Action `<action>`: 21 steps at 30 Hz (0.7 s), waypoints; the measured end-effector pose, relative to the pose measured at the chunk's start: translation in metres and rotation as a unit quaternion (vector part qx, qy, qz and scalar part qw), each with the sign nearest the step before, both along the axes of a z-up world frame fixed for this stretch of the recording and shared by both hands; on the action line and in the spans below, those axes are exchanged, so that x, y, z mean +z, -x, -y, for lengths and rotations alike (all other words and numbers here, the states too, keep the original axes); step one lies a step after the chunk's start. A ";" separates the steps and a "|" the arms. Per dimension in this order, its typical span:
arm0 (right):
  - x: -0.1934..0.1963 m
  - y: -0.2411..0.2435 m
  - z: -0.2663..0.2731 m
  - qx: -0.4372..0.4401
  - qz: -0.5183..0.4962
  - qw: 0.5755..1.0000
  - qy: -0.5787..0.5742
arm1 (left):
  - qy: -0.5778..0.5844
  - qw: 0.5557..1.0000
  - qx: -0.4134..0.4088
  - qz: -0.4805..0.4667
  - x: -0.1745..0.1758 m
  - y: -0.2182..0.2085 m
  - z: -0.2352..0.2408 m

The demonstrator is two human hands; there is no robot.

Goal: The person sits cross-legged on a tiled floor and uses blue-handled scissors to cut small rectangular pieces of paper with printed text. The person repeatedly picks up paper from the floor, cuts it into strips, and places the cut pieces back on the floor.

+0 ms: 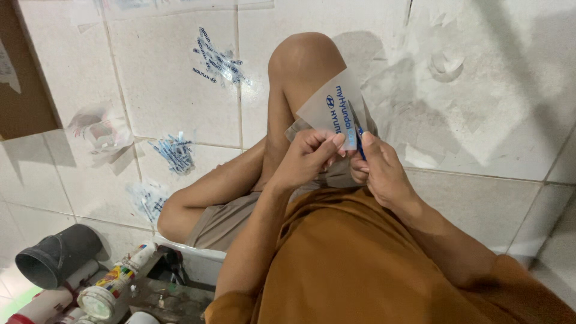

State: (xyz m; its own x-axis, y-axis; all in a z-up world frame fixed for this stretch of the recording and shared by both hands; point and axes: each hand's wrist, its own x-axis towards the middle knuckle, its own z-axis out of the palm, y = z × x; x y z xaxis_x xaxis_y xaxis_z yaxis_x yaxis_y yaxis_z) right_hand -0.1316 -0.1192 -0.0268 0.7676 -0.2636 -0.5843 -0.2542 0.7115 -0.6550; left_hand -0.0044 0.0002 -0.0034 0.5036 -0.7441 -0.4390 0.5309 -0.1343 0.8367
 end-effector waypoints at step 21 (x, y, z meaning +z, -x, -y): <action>0.012 -0.008 0.027 -0.046 -0.043 0.995 0.080 | 0.048 0.989 -0.142 -0.011 0.006 -0.003 0.009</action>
State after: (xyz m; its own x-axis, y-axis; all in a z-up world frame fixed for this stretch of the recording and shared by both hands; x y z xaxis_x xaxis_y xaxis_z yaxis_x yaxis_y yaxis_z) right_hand -0.1240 -0.1460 -0.0145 0.6851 -0.4246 -0.5919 -0.2530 0.6233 -0.7400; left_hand -0.0019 -0.0091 0.0029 0.2590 -0.8930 -0.3680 0.5012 -0.2014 0.8415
